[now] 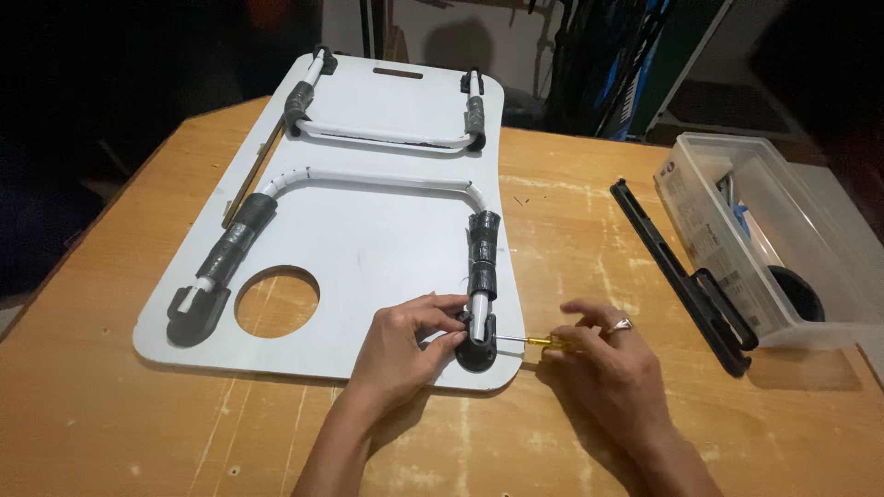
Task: The person uses a screwdriver to unscrew the folding leg frame of a small white folding table, working on the corner joints one at a time. They then pull the metal leg frame away from the tabletop and handle the detached frame and small hardware on the table.
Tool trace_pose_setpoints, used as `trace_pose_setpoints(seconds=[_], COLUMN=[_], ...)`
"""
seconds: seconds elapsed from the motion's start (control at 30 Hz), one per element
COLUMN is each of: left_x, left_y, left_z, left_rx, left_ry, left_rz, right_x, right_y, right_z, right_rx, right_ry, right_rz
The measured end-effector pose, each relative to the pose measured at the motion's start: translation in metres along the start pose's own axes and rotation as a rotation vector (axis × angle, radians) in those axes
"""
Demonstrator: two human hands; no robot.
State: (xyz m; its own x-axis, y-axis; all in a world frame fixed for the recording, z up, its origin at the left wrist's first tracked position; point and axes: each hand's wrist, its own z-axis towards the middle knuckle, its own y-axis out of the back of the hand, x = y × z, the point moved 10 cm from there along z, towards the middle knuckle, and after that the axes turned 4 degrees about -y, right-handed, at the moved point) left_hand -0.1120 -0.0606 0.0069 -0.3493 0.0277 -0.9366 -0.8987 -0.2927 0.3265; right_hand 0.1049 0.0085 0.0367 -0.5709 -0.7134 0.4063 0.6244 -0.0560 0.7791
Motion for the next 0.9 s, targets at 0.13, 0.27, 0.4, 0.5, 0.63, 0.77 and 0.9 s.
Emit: trace_pose_setpoints(seconds=[0.13,0.27,0.4,0.5,0.63,0.77,0.9], left_x=[-0.001,0.002,-0.001,0.001,0.000,-0.003,0.001], left_y=[0.000,0.000,-0.001,-0.002,-0.001,-0.001,-0.002], left_z=[-0.001,-0.002,0.000,0.000,-0.004,-0.003,-0.002], left_rx=[-0.006,-0.010,0.004,0.011,-0.008,0.003,-0.003], left_ry=[-0.009,0.019,0.006,0.058,0.078,0.063,0.072], left_rz=[-0.018,-0.075,-0.063,-0.055,-0.122,-0.075,-0.082], right_x=[0.001,-0.009,-0.006,-0.002,0.004,0.007,0.016], right_y=[0.005,-0.008,-0.017,-0.013,-0.001,-0.002,0.002], right_z=[0.000,0.001,0.000,0.000,-0.002,-0.002,-0.004], right_rx=[-0.086,0.057,0.194,0.171,0.015,-0.099,-0.146], right_ry=[-0.046,-0.206,-0.172,-0.086,0.028,0.019,0.098], right_rz=[0.052,-0.021,0.001,0.067,0.027,-0.078,-0.068])
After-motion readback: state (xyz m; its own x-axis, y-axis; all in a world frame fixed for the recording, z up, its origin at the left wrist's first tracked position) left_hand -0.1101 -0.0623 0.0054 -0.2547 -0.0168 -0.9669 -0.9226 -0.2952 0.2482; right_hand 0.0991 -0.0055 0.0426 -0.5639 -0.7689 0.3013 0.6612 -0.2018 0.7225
